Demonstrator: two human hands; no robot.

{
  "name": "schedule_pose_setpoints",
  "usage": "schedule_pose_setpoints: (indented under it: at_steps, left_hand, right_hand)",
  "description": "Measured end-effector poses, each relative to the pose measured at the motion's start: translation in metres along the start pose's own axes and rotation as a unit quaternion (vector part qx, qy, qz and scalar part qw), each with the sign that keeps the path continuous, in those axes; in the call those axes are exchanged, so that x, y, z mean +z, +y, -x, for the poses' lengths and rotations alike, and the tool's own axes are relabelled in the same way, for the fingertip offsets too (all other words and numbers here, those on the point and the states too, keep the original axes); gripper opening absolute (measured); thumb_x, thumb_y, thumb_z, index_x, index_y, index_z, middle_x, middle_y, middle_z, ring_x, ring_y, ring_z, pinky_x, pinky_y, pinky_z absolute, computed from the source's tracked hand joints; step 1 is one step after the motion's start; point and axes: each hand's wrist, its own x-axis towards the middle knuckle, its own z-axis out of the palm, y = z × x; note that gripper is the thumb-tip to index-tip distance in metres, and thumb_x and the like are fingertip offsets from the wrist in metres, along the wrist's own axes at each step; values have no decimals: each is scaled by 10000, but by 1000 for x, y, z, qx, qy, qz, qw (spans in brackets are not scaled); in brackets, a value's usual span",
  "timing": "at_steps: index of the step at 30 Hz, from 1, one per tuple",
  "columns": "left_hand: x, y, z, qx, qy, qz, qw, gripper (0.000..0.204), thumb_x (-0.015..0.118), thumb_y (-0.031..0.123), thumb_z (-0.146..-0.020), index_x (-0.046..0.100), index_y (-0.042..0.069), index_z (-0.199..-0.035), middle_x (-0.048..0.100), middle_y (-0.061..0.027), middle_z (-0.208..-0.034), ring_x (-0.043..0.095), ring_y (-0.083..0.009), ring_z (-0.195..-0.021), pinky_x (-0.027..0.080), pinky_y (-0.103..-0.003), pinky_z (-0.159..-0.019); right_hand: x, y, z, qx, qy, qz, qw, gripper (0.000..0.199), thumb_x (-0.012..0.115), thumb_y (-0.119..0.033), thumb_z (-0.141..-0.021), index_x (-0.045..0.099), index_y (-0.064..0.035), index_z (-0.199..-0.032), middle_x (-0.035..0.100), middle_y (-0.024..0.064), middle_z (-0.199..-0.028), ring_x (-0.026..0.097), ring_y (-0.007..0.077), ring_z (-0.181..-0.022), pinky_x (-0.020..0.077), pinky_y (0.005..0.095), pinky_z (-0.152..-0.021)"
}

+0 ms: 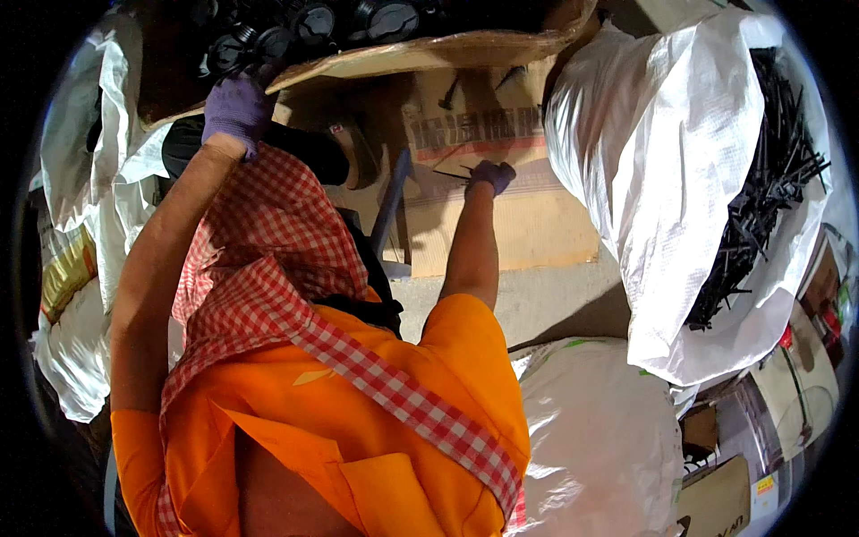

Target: The person sorts black plastic lids by hand, picking them from a large box and placing them into white bags at a manufacturing station.

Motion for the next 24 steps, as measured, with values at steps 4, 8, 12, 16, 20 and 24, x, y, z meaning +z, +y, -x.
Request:
schedule_pose_setpoints:
  at_steps: [4, 8, 12, 16, 20, 24]
  left_hand:
    - [-13, 9, -1, 11, 15, -12, 1000, 374, 502, 166, -840, 523, 255, -1202, 596, -86, -1107, 605, -268, -968, 494, -382, -801]
    - [-6, 8, 1, 5, 47, -17, 999, 381, 494, 159, -841, 521, 279, -1202, 592, -79, -1113, 603, -270, -970, 495, -375, -802]
    - [-10, 3, 13, -4, 45, -7, 999, 400, 544, 184, -821, 524, 230, -1218, 618, -123, -1055, 626, -288, -882, 506, -380, -744]
    - [-13, 15, -9, 34, 40, -43, 998, 414, 555, 221, -827, 503, 214, -1238, 595, -97, -1113, 604, -269, -955, 485, -380, -794]
    - [-6, 0, 9, 7, 32, -8, 999, 484, 590, 252, -793, 478, 226, -1263, 569, -92, -1164, 587, -298, -984, 476, -389, -833]
    - [-29, 16, -2, -3, -32, -8, 999, 538, 614, 268, -765, 461, 239, -1280, 565, -100, -1166, 594, -311, -963, 488, -396, -809]
  right_hand:
    - [-45, 59, -74, -64, -102, 165, 979, 190, 491, -159, -838, 635, -121, -956, 651, 92, -954, 628, 233, -818, 506, 374, -684]
    - [-57, 98, -102, -147, -191, 653, 718, 289, 462, -291, -871, 641, -121, -1020, 650, 63, -1038, 628, 232, -886, 505, 372, -766]
    - [-18, 137, -132, 57, -159, 722, 671, 338, 574, -316, -811, 606, -134, -1095, 595, 24, -1170, 594, 187, -1025, 491, 357, -841]
    - [24, 186, -190, 273, -225, 800, 484, 271, 593, -313, -798, 645, -186, -1031, 590, 2, -1189, 596, 142, -1014, 502, 354, -816]
    - [-5, 104, -96, -138, -170, 767, 603, 262, 569, -323, -815, 663, -159, -996, 648, 79, -1061, 635, 225, -965, 520, 365, -780]
    - [1, 96, -77, -104, -107, 581, 800, 346, 440, -363, -886, 654, -123, -1015, 632, 145, -1062, 619, 289, -988, 520, 400, -774]
